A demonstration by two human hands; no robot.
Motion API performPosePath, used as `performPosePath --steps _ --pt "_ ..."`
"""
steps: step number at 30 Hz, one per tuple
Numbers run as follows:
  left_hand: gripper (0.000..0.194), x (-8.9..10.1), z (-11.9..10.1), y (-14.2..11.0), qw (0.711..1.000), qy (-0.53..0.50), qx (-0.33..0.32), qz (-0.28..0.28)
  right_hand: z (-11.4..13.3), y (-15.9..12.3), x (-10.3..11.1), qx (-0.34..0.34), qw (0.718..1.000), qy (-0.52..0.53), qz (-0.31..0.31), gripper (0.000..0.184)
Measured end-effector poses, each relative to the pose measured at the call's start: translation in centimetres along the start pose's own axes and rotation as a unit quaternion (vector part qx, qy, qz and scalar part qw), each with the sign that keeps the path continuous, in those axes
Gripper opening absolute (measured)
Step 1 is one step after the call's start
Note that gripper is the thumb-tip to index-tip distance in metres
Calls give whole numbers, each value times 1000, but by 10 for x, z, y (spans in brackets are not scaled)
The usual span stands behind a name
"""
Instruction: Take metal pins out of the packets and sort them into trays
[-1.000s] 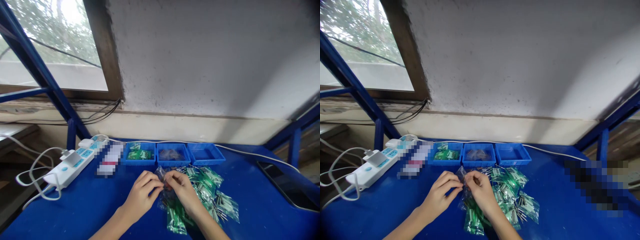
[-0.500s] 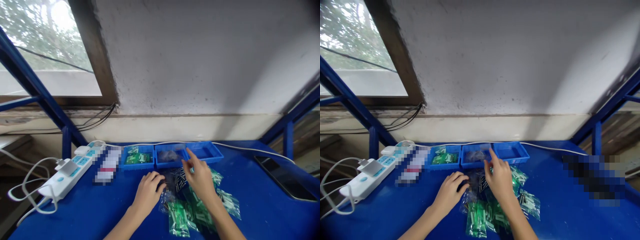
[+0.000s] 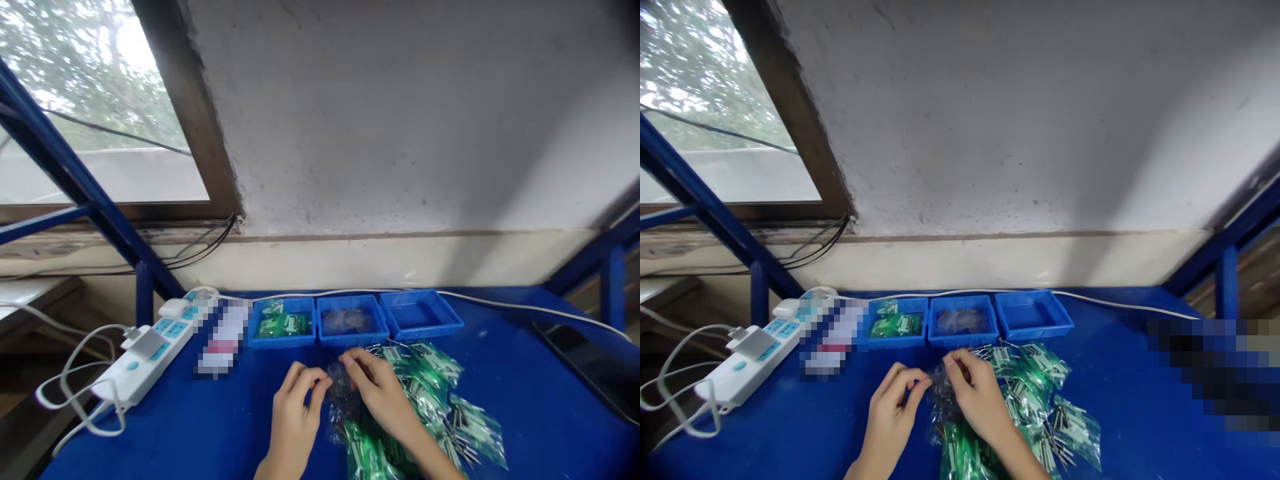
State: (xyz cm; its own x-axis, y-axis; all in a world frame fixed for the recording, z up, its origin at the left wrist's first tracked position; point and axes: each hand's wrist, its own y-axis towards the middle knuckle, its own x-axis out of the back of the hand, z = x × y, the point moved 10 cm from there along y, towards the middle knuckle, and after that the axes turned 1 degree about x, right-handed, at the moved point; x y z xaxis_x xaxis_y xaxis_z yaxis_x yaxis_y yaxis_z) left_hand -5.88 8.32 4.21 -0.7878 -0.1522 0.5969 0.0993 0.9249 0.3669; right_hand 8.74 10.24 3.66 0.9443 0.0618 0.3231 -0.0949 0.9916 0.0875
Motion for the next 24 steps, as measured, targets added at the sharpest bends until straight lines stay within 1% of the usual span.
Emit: performPosePath --steps 2,5,7,9,10,12,15,16,17,18,20,22,23,24 --pt "15 -1 -9 -6 999 -25 -21 -17 -6 0 -5 -23 997 72 15 29" --pt "18 -8 -20 -15 996 -45 -72 -7 -11 -1 -4 -41 985 165 6 24" --pt "21 -11 -23 -19 994 -54 -97 5 -12 -2 -2 -47 978 203 -4 32" --pt "25 -11 -23 -20 992 -62 -111 7 -14 -2 -3 -53 974 221 -8 42" --pt "26 -10 -23 -18 991 -67 -116 10 -15 -3 -3 -57 973 223 -10 44" --pt "29 -11 -24 -11 989 -75 -123 36 -19 -3 -4 -62 973 221 -17 38" --pt "31 -13 -35 6 981 -91 -134 107 -18 0 5 -47 977 204 -42 26" --pt "31 -11 -41 14 979 -100 -134 121 -13 2 14 -30 979 191 -61 25" --pt "29 -5 -47 24 978 -111 -128 122 -5 3 25 -8 981 177 -85 24" --pt "25 2 -53 34 979 -122 -115 119 6 5 37 16 981 160 -110 24" --pt "19 12 -63 56 978 -138 -73 136 35 9 58 67 981 118 -142 26" --pt "24 17 -73 74 972 -149 -26 178 70 13 70 114 981 65 -144 29" --pt "30 22 -79 83 971 -158 -13 179 88 13 73 137 979 35 -148 26" --pt "36 28 -84 91 969 -173 -3 174 105 12 78 165 972 9 -169 25"
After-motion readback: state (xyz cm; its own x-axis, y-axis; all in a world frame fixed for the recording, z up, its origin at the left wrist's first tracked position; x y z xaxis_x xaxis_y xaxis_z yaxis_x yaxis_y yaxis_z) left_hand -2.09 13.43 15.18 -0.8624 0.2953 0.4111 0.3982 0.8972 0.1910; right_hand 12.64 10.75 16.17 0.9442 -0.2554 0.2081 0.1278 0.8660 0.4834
